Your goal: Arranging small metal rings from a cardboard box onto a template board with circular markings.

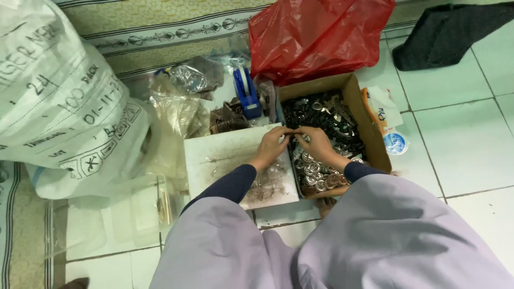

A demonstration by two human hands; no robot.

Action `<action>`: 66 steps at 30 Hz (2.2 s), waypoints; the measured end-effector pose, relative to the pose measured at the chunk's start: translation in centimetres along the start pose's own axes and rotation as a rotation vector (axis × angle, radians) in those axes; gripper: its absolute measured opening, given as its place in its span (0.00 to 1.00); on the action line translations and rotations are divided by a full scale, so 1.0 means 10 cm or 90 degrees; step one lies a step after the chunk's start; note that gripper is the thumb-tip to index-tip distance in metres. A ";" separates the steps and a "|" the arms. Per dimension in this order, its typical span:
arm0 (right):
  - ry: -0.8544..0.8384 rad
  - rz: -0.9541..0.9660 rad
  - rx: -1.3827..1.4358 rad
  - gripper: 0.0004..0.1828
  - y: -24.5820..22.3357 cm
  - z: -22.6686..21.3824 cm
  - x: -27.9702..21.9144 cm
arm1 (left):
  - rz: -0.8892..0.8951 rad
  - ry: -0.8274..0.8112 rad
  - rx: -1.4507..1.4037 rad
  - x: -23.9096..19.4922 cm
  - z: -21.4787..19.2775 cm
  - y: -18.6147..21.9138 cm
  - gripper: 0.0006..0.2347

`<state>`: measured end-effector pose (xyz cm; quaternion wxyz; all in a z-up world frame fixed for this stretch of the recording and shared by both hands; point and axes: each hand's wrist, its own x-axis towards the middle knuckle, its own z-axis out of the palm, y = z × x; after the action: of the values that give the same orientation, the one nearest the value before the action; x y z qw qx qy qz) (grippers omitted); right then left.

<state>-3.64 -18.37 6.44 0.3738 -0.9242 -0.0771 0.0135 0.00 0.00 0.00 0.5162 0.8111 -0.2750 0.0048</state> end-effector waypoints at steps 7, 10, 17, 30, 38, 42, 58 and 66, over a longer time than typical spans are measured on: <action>0.126 -0.477 -0.287 0.07 0.00 0.77 0.21 | 0.074 -0.067 0.201 -0.50 -0.81 -0.30 0.05; 0.148 -0.561 -0.301 0.10 -0.08 0.99 0.27 | 0.090 -0.061 0.321 -0.68 -0.91 -0.54 0.07; 0.119 -0.579 -0.392 0.10 -0.24 1.16 0.31 | 0.086 -0.101 0.467 -0.77 -0.87 -0.98 0.06; -0.067 -0.488 -0.503 0.28 -0.16 1.04 0.04 | 0.252 -0.078 0.531 -0.94 -0.90 -0.81 0.21; -0.113 -0.385 -0.404 0.27 -0.10 1.01 0.17 | 0.232 -0.046 0.543 -0.81 -0.83 -0.78 0.19; -0.041 -0.213 -0.289 0.33 -0.02 0.70 0.26 | 0.169 0.022 0.499 -0.64 -0.63 -0.62 0.21; -0.326 0.184 -0.230 0.51 1.20 0.15 -0.93 | -0.042 -0.374 0.343 -0.17 1.23 0.45 0.30; -0.359 0.207 -0.287 0.42 1.44 0.29 -1.04 | -0.112 -0.574 0.510 -0.53 1.62 0.07 0.34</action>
<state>-12.26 -28.17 -5.99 0.1188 -0.9433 -0.0306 0.3084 -9.25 -11.53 -8.54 0.0022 0.8840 -0.3752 -0.2787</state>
